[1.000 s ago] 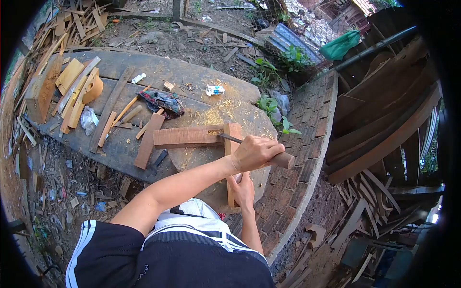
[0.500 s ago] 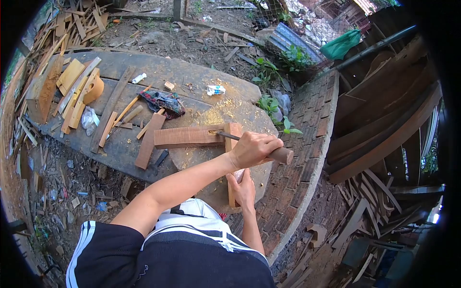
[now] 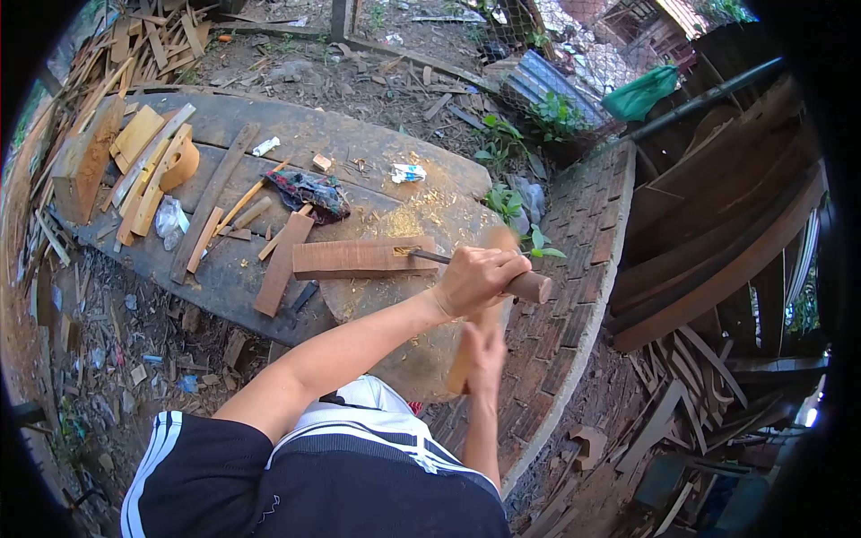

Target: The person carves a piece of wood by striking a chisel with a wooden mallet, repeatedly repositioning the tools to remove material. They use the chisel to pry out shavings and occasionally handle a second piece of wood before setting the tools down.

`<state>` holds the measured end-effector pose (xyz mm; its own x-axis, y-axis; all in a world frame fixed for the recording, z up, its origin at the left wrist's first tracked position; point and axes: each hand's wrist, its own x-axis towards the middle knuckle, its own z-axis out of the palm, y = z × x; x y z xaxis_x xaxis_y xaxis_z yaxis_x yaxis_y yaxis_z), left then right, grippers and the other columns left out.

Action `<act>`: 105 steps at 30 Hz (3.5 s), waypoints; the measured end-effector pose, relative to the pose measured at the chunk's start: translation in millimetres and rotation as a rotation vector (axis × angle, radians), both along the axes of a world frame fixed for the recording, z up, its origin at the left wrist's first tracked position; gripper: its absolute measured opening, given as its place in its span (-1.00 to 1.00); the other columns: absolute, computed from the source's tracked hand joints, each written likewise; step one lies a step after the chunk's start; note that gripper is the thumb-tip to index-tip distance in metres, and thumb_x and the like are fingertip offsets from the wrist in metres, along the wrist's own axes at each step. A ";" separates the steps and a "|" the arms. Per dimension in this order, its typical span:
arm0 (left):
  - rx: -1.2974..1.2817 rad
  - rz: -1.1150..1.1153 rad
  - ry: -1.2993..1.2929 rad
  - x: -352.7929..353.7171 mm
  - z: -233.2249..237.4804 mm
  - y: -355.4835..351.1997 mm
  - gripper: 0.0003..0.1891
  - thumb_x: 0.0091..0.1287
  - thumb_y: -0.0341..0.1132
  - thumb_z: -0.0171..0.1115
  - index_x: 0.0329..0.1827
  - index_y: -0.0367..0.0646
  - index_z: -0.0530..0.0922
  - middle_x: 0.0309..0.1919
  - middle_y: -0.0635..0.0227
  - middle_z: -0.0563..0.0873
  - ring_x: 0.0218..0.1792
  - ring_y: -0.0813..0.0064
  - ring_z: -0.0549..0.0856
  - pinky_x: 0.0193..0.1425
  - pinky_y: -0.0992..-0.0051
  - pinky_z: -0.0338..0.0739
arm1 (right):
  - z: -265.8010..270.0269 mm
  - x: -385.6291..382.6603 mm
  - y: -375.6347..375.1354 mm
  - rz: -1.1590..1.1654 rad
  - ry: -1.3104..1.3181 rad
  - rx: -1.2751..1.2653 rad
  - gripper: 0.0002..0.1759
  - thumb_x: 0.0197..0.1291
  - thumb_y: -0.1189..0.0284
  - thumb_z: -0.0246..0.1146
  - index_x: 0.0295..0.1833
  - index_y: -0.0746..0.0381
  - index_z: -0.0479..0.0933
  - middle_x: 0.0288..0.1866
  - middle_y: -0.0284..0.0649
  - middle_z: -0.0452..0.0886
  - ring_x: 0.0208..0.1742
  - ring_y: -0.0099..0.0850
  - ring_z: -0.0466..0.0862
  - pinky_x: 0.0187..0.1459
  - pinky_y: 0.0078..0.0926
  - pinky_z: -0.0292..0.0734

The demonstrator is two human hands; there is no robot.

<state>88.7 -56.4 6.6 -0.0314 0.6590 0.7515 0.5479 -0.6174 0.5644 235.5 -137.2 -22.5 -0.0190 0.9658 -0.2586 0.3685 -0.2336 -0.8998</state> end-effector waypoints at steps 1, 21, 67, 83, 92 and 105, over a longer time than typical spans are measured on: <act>0.006 -0.006 -0.018 2.2 -2.9 2.3 -0.65 -0.03 -0.36 0.42 -0.17 -0.02 0.51 -0.32 0.44 0.71 -0.31 0.37 0.75 -0.33 0.39 0.61 | 20.1 -1.4 1.1 -0.107 0.127 0.195 -0.51 0.22 0.18 0.29 0.09 0.31 0.42 -0.32 -0.28 0.51 -0.33 -0.51 0.52 -0.31 -0.49 0.46; -0.074 0.003 -0.030 -2.1 -5.4 7.9 -0.72 -0.02 -0.39 0.37 -0.25 -0.02 0.48 -0.45 0.41 0.67 -0.38 0.36 0.74 -0.38 0.36 0.58 | 74.9 49.6 -0.7 0.172 -0.434 0.838 -0.40 0.06 0.33 0.31 0.19 0.36 0.32 -0.25 -0.04 0.51 -0.42 -0.35 0.57 -0.34 -0.46 0.53; -0.035 -0.346 0.089 -9.3 30.9 -22.3 -0.77 0.03 -0.19 0.39 -0.40 -0.03 0.50 -0.63 0.42 0.57 -0.58 0.32 0.68 -0.50 0.32 0.54 | -54.4 -7.7 13.5 0.358 -0.264 -0.042 -0.35 0.19 0.09 0.26 0.18 0.41 0.45 0.13 0.13 0.59 0.17 -0.11 0.59 0.17 -0.28 0.42; -0.099 -0.211 0.085 -21.4 -5.5 -2.3 -0.68 -0.13 -0.32 0.43 -0.25 0.01 0.60 -0.44 0.41 0.72 -0.45 0.35 0.75 -0.39 0.38 0.61 | -20.6 -27.2 11.5 0.315 -0.361 -0.107 -0.26 0.14 0.05 0.30 0.30 0.31 0.34 0.10 0.17 0.60 0.16 0.03 0.59 0.15 -0.17 0.42; -0.080 -0.183 0.068 -13.8 -6.3 -2.4 -0.82 0.10 -0.27 0.39 -0.29 -0.02 0.57 -0.47 0.39 0.70 -0.46 0.34 0.74 -0.42 0.39 0.60 | -26.9 -23.6 12.9 0.314 -0.399 -0.133 -0.28 0.13 0.03 0.28 0.22 0.35 0.39 0.02 0.18 0.62 0.09 0.05 0.61 0.10 -0.17 0.44; -0.152 -0.130 0.082 -9.7 -7.6 7.7 -0.71 -0.09 -0.31 0.38 -0.25 0.01 0.57 -0.47 0.43 0.70 -0.43 0.34 0.74 -0.43 0.35 0.58 | -10.6 1.8 15.2 -0.247 0.030 0.305 -0.49 0.22 0.15 0.24 0.07 0.34 0.41 -0.31 -0.23 0.54 -0.38 -0.43 0.56 -0.29 -0.47 0.52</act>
